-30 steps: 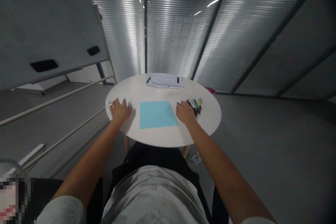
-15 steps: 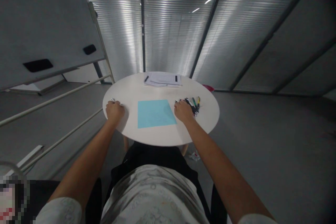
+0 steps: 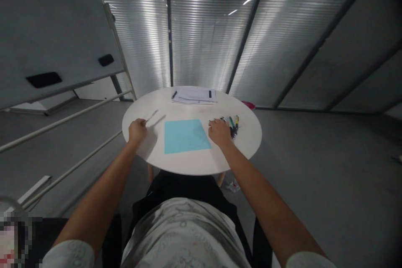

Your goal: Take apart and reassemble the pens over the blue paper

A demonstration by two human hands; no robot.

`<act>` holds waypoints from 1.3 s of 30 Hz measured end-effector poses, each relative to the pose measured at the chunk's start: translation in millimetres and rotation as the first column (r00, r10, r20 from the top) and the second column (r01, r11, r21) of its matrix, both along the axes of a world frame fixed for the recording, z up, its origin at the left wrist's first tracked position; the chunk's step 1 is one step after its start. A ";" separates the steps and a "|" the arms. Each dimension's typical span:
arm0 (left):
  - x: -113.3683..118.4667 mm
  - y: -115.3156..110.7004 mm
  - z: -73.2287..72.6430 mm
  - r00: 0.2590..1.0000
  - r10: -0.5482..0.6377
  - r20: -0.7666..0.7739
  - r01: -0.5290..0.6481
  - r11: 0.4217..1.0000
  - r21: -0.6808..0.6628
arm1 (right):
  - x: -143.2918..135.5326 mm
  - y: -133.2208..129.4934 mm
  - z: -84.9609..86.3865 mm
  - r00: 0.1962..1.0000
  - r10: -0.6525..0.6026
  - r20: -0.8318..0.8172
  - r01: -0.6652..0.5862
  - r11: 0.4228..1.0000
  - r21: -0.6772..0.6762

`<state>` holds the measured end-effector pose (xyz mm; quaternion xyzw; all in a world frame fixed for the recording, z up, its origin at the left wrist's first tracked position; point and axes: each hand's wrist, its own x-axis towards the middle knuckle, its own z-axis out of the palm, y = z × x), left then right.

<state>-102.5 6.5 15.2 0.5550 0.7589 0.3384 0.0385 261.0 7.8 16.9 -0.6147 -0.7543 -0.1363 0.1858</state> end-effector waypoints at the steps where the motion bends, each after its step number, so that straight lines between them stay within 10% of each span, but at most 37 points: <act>1: 3.8 1.8 2.6 0.997 -0.054 0.047 0.051 0.997 0.056 | -1.2 0.3 1.6 0.998 0.006 -0.056 -0.005 1.000 0.020; 4: 24.6 5.5 12.4 0.939 -0.281 0.199 0.250 0.954 0.167 | -12.6 6.9 6.1 0.929 0.083 -0.360 -0.063 0.996 0.067; 8: 66.3 8.2 20.8 0.743 -0.576 0.341 0.516 0.817 0.257 | -42.3 19.8 7.5 0.488 0.088 -0.868 -0.239 0.970 -0.036; 15: 104.2 7.9 1.4 0.571 -0.604 0.556 0.529 0.789 0.314 | -52.4 14.9 -1.0 0.080 0.084 -0.993 -0.400 0.915 0.045; 25: 90.5 7.4 -14.0 0.112 -0.486 0.867 0.288 0.851 0.440 | -46.7 7.6 -8.7 -0.019 -0.022 -1.000 -0.567 0.824 -0.007; 39: 91.4 4.7 -13.5 0.171 -0.490 0.855 0.336 0.845 0.417 | -45.6 7.1 -10.4 -0.043 -0.018 -0.999 -0.584 0.812 0.011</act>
